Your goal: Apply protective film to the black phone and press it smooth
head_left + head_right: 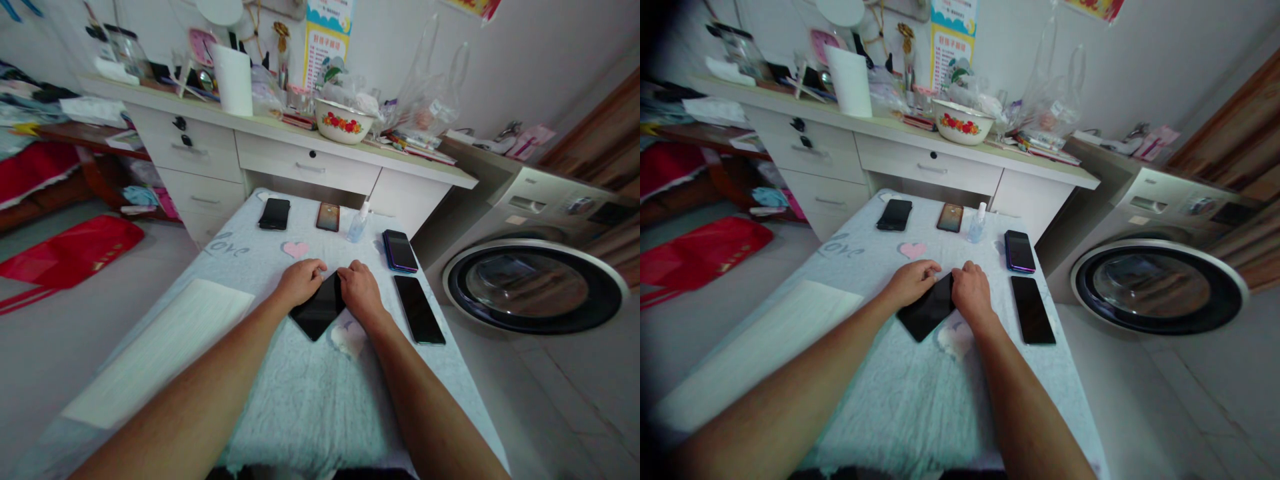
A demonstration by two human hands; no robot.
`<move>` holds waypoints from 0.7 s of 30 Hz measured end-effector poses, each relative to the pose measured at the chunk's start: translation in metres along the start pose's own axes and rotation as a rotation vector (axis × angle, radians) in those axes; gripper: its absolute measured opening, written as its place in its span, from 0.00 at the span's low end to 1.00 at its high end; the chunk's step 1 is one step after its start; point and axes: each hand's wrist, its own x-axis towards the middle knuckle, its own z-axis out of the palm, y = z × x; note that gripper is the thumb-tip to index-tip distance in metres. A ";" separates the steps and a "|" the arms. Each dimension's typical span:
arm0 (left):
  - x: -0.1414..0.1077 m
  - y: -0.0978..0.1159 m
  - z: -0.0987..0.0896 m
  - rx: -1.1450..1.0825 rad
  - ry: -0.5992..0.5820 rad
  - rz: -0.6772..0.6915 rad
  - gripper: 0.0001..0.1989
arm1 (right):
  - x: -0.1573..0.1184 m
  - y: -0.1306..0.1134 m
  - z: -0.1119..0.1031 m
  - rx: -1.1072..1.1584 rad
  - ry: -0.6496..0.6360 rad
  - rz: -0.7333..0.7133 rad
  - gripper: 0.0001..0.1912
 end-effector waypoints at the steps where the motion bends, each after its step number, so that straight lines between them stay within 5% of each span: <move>1: 0.000 0.000 0.000 0.001 0.002 0.000 0.12 | 0.000 0.000 0.000 0.006 0.004 -0.014 0.16; 12: 0.001 -0.001 0.000 -0.005 0.000 -0.002 0.11 | -0.004 -0.006 0.000 0.050 0.034 -0.146 0.14; 21: 0.001 -0.002 0.002 0.005 0.005 0.009 0.11 | 0.000 -0.002 0.003 0.024 0.054 -0.080 0.15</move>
